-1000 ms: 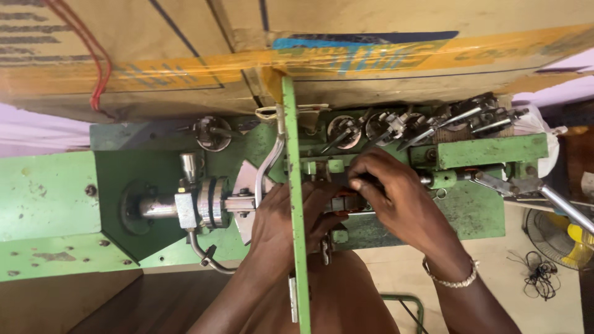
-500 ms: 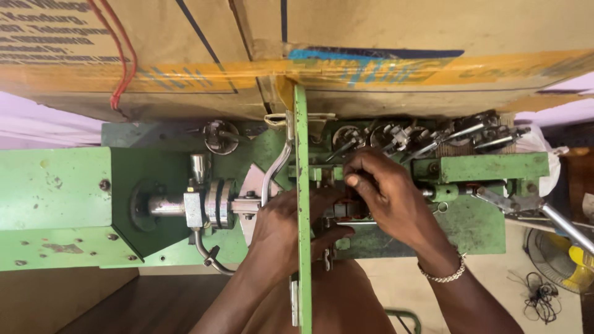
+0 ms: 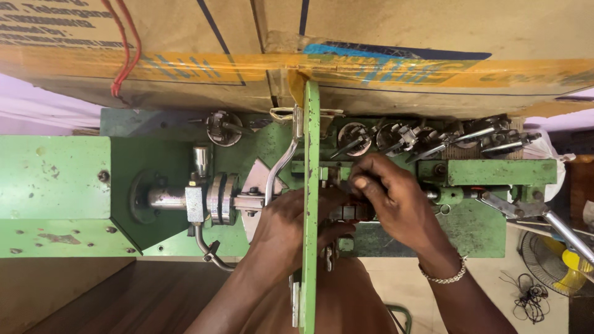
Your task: The person assembles small metal components on a green machine, using a wrench to tighten parts and adjusting the assembly by hand. The person repeatedly positions and secures the components within the machine's fixture.
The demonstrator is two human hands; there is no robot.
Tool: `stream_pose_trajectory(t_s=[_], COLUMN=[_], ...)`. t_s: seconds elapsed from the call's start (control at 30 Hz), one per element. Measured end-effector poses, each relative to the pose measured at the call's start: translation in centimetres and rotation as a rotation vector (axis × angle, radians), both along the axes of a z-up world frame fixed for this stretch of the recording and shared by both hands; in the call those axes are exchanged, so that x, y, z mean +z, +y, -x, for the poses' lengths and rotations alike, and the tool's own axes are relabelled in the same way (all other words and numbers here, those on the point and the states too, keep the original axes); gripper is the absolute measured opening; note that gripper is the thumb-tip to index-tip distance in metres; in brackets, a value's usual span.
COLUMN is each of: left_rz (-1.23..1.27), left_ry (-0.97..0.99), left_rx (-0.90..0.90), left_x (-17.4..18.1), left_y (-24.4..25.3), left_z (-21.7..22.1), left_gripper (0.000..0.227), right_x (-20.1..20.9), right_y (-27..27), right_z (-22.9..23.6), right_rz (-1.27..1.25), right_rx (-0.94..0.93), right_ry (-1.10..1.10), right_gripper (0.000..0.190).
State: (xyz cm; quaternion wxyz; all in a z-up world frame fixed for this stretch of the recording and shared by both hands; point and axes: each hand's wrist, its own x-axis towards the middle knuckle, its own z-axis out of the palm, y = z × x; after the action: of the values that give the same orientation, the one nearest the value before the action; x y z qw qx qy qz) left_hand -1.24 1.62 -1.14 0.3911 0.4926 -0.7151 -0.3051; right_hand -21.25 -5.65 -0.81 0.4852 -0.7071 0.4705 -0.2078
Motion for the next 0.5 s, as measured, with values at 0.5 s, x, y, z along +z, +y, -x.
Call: stream_pose_trajectory(t_s=[0.5], left_rz=[0.006], left_ry=[-0.109], left_rx=[-0.022], left_x=[-0.1], left_y=[-0.1], left_z=[-0.2], left_gripper=[0.033], right_x=[-2.0], right_y=[-0.1], right_z=[2.6], right_rz=[0.161], right_rx=[-0.232], right_ry=[-0.250], right_gripper=[0.013])
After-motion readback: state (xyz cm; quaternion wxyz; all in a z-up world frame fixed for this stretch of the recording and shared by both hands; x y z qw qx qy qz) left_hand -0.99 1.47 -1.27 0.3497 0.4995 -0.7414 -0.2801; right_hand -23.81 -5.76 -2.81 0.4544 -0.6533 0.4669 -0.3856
